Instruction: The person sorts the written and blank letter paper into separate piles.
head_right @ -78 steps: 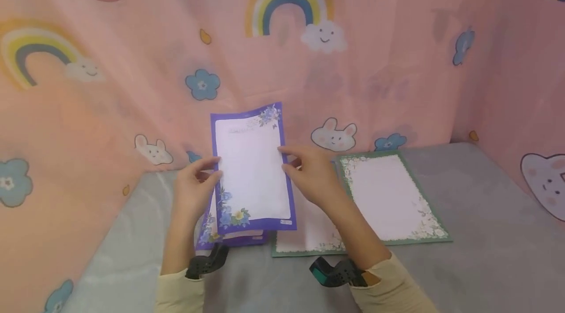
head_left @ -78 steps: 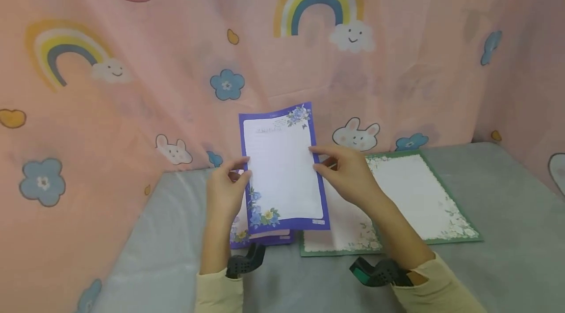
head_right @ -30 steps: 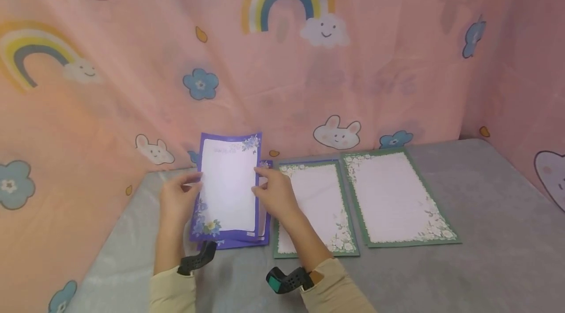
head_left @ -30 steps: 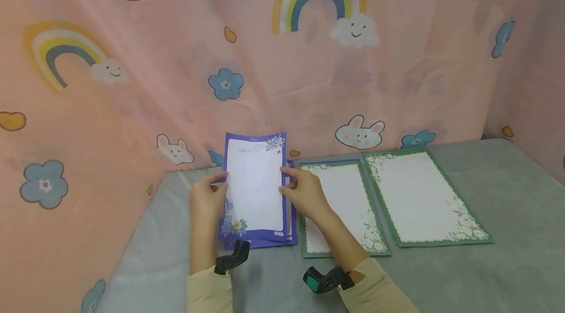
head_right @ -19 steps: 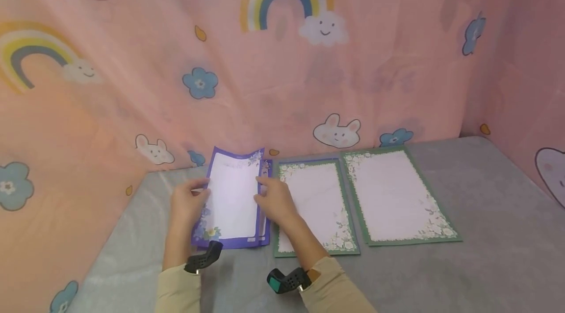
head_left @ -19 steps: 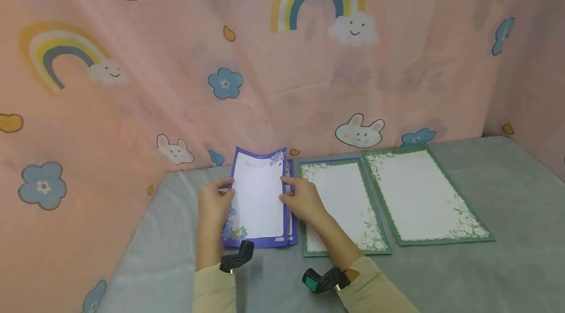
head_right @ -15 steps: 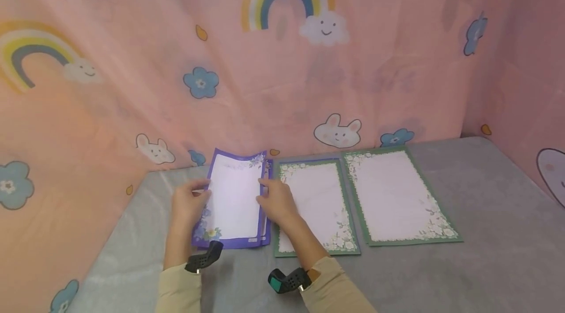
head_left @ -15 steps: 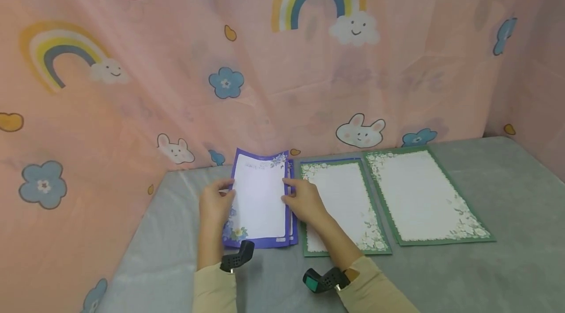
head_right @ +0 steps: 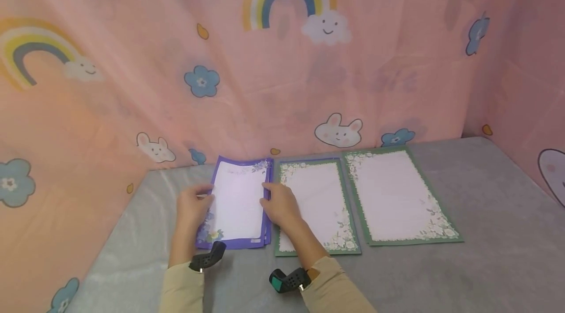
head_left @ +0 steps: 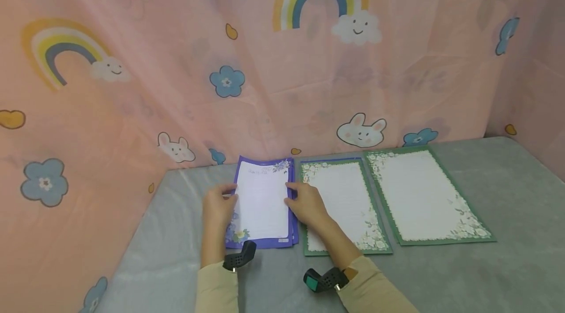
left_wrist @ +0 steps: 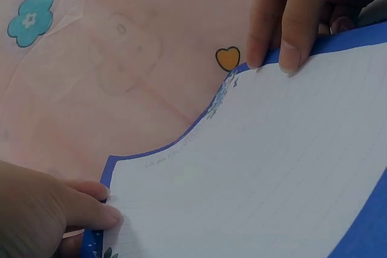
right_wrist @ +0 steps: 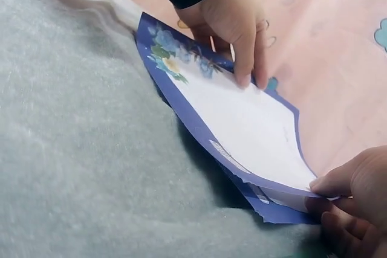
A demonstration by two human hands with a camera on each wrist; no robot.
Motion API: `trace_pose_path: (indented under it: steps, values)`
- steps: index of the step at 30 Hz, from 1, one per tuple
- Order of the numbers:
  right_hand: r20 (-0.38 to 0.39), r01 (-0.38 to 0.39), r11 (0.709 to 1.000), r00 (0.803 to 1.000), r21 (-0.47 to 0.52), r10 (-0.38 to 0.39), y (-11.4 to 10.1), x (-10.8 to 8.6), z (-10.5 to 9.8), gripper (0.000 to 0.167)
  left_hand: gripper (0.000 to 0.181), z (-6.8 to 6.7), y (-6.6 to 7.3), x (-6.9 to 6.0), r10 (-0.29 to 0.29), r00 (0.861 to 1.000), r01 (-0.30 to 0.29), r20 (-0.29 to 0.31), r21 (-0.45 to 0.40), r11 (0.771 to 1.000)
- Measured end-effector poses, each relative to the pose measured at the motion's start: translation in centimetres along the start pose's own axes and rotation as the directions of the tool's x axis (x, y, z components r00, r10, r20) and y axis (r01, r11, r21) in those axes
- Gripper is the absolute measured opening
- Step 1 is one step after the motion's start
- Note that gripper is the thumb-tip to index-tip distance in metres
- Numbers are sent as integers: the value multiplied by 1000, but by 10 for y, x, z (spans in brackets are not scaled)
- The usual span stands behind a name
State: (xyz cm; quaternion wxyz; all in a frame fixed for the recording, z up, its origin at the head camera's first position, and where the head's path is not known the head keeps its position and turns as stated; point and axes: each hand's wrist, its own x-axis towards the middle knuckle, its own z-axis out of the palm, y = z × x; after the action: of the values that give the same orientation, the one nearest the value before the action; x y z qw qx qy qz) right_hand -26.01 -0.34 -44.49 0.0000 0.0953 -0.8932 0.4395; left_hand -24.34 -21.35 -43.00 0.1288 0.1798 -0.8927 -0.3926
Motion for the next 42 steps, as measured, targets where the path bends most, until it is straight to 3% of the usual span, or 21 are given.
trace_pose_path:
  steps: [15,26,35,42]
  values:
    - [7,14,1000,1000,-26,-14,1,1,-2,46,31,12,-11,2,-45,999,45,-7,21,999]
    - [-20,-1,999,1000,-39,1,-4,0,-6,46,32,13,-9,3,-34,999,34,-13,40,999]
    - [-10,-17,998,1000,-60,17,-7,-3,-6,46,34,16,-2,-1,-79,997,78,3,80,994]
    - [-3,-33,995,999,-95,32,-9,-4,-8,48,36,11,6,-4,-83,996,79,36,96,992]
